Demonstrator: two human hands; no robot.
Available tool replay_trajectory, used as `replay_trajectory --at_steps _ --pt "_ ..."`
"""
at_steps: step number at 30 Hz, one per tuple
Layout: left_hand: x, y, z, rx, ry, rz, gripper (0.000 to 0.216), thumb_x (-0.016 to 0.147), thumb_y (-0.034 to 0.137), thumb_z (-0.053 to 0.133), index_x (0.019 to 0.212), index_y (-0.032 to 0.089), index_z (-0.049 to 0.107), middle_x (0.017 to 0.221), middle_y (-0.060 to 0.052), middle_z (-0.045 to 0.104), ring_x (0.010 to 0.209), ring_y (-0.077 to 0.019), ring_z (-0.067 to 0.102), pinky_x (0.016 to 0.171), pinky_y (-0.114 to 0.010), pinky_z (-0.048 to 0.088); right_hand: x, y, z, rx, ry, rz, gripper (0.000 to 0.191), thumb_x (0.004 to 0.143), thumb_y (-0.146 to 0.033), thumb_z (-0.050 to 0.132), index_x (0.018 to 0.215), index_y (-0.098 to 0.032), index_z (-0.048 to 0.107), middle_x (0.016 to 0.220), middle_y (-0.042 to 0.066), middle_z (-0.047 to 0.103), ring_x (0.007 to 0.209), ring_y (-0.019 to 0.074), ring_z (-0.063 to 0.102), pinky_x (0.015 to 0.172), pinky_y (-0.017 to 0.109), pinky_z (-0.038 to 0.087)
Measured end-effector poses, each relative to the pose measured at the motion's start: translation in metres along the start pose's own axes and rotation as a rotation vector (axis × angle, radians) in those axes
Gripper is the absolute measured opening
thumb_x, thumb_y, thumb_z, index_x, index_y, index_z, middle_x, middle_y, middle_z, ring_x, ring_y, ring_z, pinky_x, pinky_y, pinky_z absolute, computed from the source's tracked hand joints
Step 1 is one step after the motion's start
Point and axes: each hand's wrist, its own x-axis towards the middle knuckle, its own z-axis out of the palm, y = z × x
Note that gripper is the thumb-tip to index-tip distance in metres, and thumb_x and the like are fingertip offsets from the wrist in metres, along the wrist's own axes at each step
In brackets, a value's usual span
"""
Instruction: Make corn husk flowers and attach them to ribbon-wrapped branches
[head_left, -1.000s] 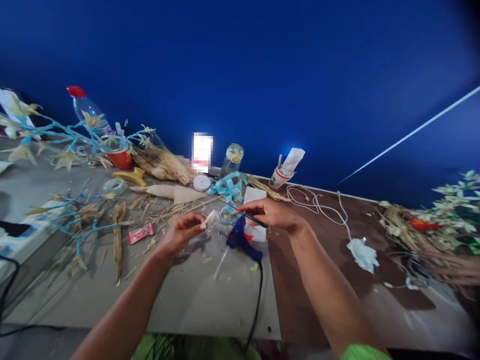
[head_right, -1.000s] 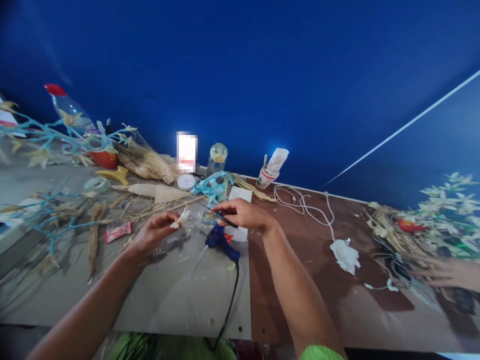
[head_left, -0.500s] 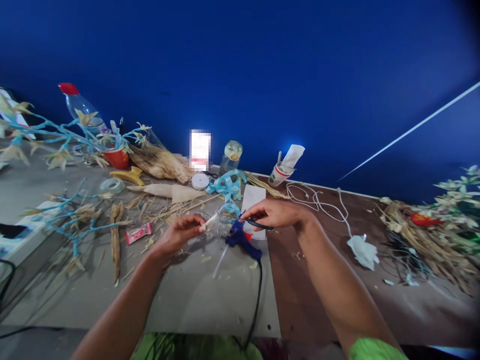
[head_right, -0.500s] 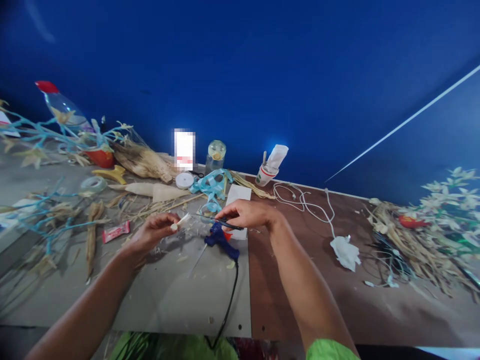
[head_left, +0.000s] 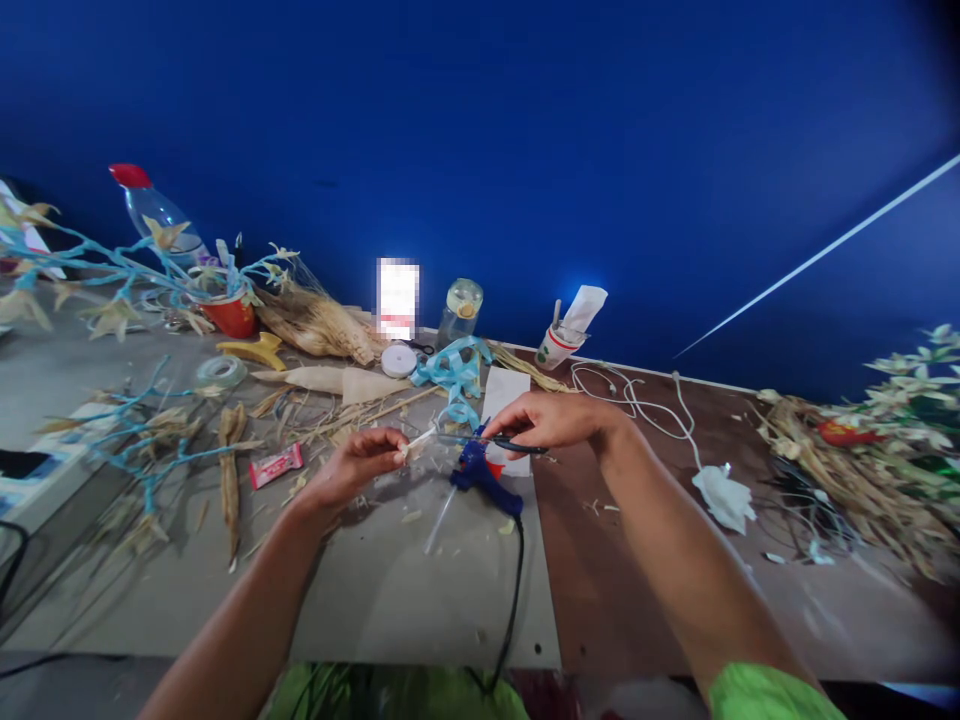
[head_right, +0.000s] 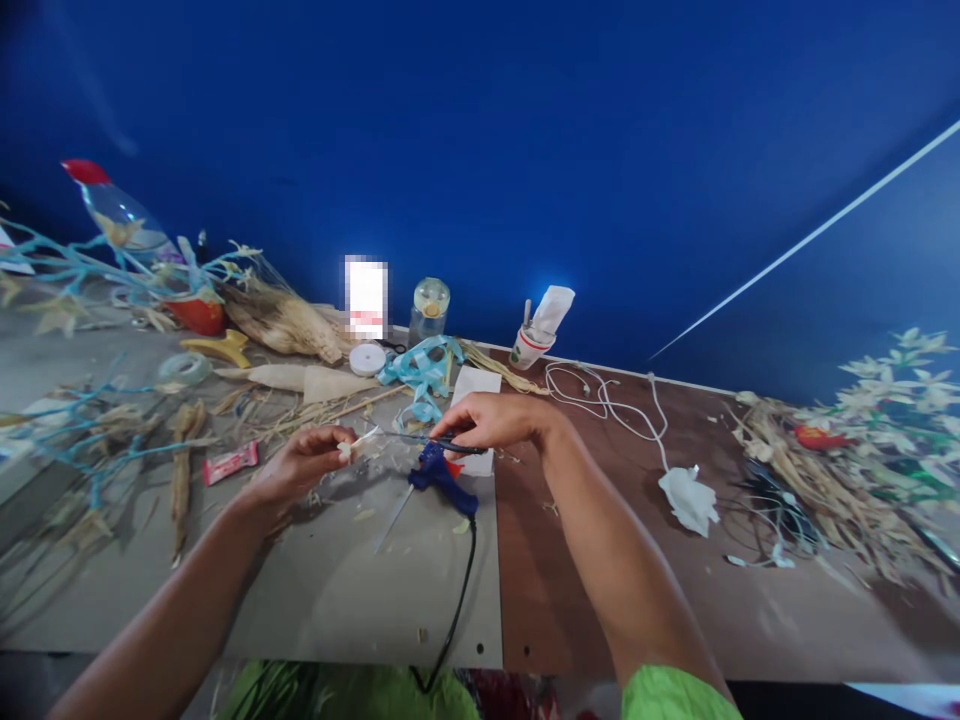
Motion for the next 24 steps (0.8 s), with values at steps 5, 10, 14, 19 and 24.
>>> replay_trajectory --at_steps 5,10,14,19,24 --pt "-0.0012 0.0024 0.0 0.021 -0.033 -0.016 0.015 0.065 0.03 0.074 0.07 0.015 0.069 0.065 -0.003 0.056 0.061 -0.0128 0.046 0.056 -0.023 0.035 0.0009 -0.0002 -0.001 0.024 -0.013 -0.009 0.046 0.072 -0.03 0.064 0.114 -0.01 0.064 0.065 -0.002 0.057 0.055 0.0062 0.043 0.052 0.018 0.033" --pt "-0.0024 0.0047 0.0022 0.007 -0.039 -0.026 0.015 0.065 0.028 0.074 0.069 0.015 0.069 0.063 -0.002 0.056 0.06 -0.012 0.046 0.056 -0.022 0.034 0.001 -0.0006 -0.001 0.028 -0.013 0.004 0.044 0.071 -0.028 0.064 0.112 -0.011 0.065 0.069 -0.001 0.061 0.056 0.0061 0.044 0.052 0.018 0.033" --pt "-0.0016 0.0031 0.0021 -0.02 -0.046 -0.034 0.014 0.065 0.026 0.074 0.069 0.015 0.069 0.063 -0.002 0.057 0.059 -0.0118 0.047 0.055 -0.022 0.034 0.0008 -0.0012 -0.001 0.023 -0.006 0.01 0.043 0.07 -0.028 0.064 0.11 -0.012 0.067 0.069 -0.001 0.062 0.056 0.0064 0.046 0.052 0.018 0.034" --pt "-0.0008 0.002 0.0009 -0.007 -0.055 -0.041 0.013 0.065 0.026 0.074 0.07 0.015 0.069 0.063 -0.002 0.058 0.059 -0.0116 0.048 0.056 -0.022 0.035 0.0008 -0.0027 -0.0021 0.017 -0.027 0.019 0.043 0.07 -0.027 0.065 0.11 -0.012 0.066 0.07 0.0 0.063 0.055 0.0062 0.046 0.053 0.018 0.035" --pt "-0.0014 0.0032 0.0011 0.016 -0.053 -0.036 0.012 0.065 0.025 0.074 0.07 0.015 0.069 0.065 -0.003 0.058 0.06 -0.0124 0.048 0.056 -0.022 0.036 0.0018 -0.0014 -0.0026 0.017 -0.045 0.022 0.043 0.07 -0.027 0.064 0.111 -0.012 0.066 0.07 0.0 0.064 0.056 0.0063 0.047 0.053 0.018 0.035"
